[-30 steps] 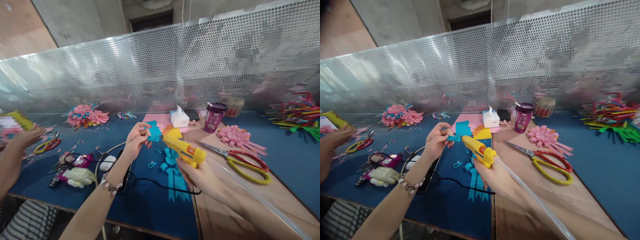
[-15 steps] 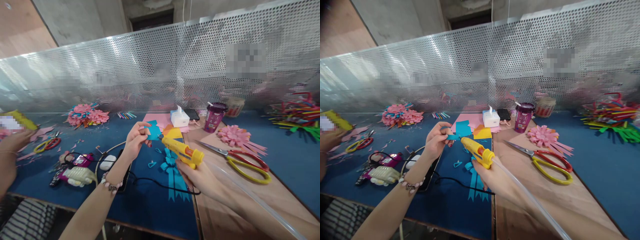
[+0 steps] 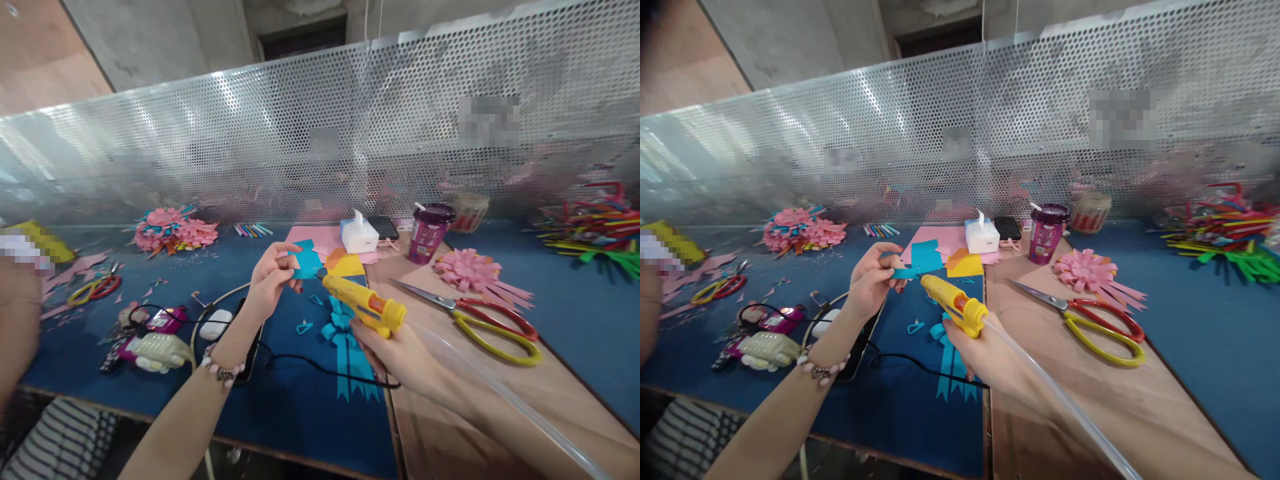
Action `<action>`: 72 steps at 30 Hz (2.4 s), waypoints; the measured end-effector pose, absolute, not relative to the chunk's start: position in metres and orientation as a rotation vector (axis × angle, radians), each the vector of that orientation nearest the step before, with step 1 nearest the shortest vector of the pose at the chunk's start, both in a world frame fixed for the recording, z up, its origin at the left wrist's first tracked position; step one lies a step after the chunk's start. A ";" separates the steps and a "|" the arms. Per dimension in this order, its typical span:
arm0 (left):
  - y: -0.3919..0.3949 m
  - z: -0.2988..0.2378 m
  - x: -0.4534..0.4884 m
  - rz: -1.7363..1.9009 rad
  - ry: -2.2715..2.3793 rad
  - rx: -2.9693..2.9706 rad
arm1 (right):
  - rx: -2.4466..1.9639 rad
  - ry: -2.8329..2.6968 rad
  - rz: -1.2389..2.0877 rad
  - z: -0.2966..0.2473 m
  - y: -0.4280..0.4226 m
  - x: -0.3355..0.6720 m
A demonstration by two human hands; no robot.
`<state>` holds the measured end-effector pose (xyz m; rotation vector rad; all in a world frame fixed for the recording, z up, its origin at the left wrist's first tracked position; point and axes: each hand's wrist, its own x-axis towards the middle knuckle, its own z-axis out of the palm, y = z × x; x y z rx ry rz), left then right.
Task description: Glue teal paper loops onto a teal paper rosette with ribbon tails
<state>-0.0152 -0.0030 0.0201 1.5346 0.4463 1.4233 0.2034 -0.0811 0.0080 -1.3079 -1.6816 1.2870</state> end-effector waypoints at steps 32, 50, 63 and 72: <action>-0.004 0.022 -0.015 1.435 0.480 1.534 | -1.344 -1.677 1.293 0.018 -0.083 0.203; -0.005 0.022 -0.015 1.433 0.478 1.519 | -1.287 -1.738 1.249 0.006 -0.076 0.206; 0.000 0.022 -0.019 1.471 0.499 1.535 | -1.095 -1.567 1.334 0.013 -0.072 0.207; 0.000 0.024 -0.018 1.512 0.531 1.404 | -0.988 -1.365 1.629 0.035 -0.039 0.216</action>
